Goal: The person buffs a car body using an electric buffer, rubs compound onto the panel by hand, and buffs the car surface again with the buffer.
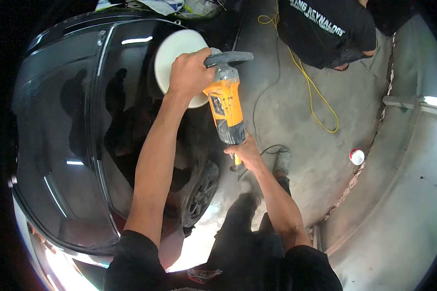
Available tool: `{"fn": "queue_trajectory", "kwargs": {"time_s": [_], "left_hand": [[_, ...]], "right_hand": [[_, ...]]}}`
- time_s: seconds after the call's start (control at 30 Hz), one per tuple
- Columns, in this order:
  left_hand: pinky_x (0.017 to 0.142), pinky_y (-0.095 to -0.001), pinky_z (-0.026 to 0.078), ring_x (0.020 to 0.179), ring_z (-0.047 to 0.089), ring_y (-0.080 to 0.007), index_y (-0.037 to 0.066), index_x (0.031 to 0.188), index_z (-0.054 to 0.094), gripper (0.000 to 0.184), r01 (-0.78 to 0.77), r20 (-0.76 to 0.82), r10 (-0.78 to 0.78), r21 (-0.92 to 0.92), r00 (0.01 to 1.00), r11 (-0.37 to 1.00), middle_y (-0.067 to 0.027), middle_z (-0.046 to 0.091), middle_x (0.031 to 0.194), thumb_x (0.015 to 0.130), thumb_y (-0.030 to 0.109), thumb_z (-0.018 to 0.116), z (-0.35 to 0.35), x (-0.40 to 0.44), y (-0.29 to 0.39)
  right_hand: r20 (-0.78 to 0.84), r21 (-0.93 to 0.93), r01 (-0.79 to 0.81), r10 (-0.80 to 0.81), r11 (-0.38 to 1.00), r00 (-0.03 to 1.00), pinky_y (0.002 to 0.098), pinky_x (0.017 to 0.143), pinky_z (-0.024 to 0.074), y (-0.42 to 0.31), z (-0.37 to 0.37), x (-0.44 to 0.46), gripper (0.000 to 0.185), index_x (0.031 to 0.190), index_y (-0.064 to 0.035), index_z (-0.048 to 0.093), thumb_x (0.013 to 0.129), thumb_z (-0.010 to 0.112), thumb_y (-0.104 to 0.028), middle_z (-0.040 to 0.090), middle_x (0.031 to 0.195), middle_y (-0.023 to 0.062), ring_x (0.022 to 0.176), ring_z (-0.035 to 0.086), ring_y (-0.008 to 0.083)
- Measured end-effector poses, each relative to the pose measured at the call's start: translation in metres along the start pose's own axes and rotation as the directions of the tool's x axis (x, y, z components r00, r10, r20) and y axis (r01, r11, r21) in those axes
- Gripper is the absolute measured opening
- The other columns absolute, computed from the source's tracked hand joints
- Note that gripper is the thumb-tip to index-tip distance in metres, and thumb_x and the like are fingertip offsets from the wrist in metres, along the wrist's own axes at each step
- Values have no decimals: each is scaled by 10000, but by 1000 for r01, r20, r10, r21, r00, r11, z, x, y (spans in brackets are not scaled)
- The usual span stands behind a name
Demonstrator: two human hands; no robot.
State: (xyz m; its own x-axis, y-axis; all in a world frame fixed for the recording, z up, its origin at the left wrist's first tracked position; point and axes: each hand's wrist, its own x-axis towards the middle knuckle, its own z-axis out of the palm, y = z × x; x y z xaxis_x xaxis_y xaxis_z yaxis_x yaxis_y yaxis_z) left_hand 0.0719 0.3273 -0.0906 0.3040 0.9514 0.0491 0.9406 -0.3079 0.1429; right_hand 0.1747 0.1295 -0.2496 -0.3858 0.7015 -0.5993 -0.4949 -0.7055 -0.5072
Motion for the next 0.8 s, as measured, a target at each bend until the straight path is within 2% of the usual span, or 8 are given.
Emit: {"fn": "queue_trajectory", "kwargs": {"time_s": [0.3, 0.33, 0.43, 0.47, 0.5, 0.57, 0.67, 0.8], "left_hand": [[751, -507, 544, 815, 682, -426, 54, 895, 677, 175, 19, 228, -35, 71, 973, 997, -217, 701, 834, 783, 186, 703, 113, 20, -26], [740, -508, 547, 804, 686, -425, 68, 935, 691, 194, 33, 246, -45, 55, 968, 998, -220, 701, 827, 775, 177, 701, 131, 18, -33], [723, -507, 556, 796, 696, -422, 96, 1028, 715, 268, 95, 326, -107, 51, 939, 994, -228, 704, 827, 768, 159, 696, 157, -11, -35], [729, -505, 559, 809, 700, -421, 96, 1040, 711, 271, 124, 375, -143, 75, 916, 989, -231, 707, 842, 776, 159, 696, 161, -24, -29], [740, -505, 562, 823, 701, -425, 90, 1045, 704, 271, 121, 460, -161, 117, 873, 986, -228, 710, 853, 782, 154, 699, 169, -38, -28], [750, -516, 557, 848, 699, -430, 55, 1006, 695, 244, 129, 526, -179, 131, 832, 983, -244, 706, 864, 781, 147, 708, 180, -55, -24], [759, -530, 548, 854, 690, -451, 21, 970, 681, 236, 132, 574, -168, 104, 801, 986, -270, 698, 875, 778, 151, 721, 197, -55, -28], [766, -549, 533, 854, 668, -484, 8, 957, 684, 213, 50, 519, -81, 73, 851, 996, -304, 681, 876, 786, 135, 696, 210, -3, -32]], "right_hand": [[77, 142, -179, 170, 973, 982, 330, 493, 479, 68, -53, 63, 435, 1030, -9, 574, 653, 734, 138, 633, 766, 88, 566, 618, 194], [16, 110, -194, 193, 975, 981, 340, 542, 498, 79, -57, 67, 466, 1039, -3, 576, 624, 750, 121, 641, 807, 84, 630, 631, 197], [55, 53, -219, 216, 974, 975, 333, 615, 515, 108, -77, 64, 517, 1071, 0, 577, 598, 762, 97, 647, 861, 71, 718, 637, 189], [54, 26, -294, 293, 955, 955, 315, 668, 517, 119, -79, 51, 550, 1099, -1, 580, 587, 759, 86, 647, 897, 53, 780, 633, 179], [87, 104, -341, 333, 934, 939, 316, 671, 522, 128, -76, 36, 525, 1094, 0, 589, 603, 747, 92, 652, 893, 54, 773, 641, 178], [113, 183, -322, 306, 929, 945, 314, 578, 523, 147, -77, 21, 348, 946, -33, 632, 641, 739, 95, 646, 708, 59, 618, 647, 183], [91, 232, -347, 335, 909, 938, 331, 603, 536, 166, -75, 20, 377, 974, -31, 628, 639, 730, 108, 653, 738, 60, 638, 655, 192], [45, 309, -381, 386, 871, 921, 354, 610, 546, 139, -81, 65, 420, 999, -1, 611, 614, 733, 114, 666, 800, 71, 649, 655, 200]]}}
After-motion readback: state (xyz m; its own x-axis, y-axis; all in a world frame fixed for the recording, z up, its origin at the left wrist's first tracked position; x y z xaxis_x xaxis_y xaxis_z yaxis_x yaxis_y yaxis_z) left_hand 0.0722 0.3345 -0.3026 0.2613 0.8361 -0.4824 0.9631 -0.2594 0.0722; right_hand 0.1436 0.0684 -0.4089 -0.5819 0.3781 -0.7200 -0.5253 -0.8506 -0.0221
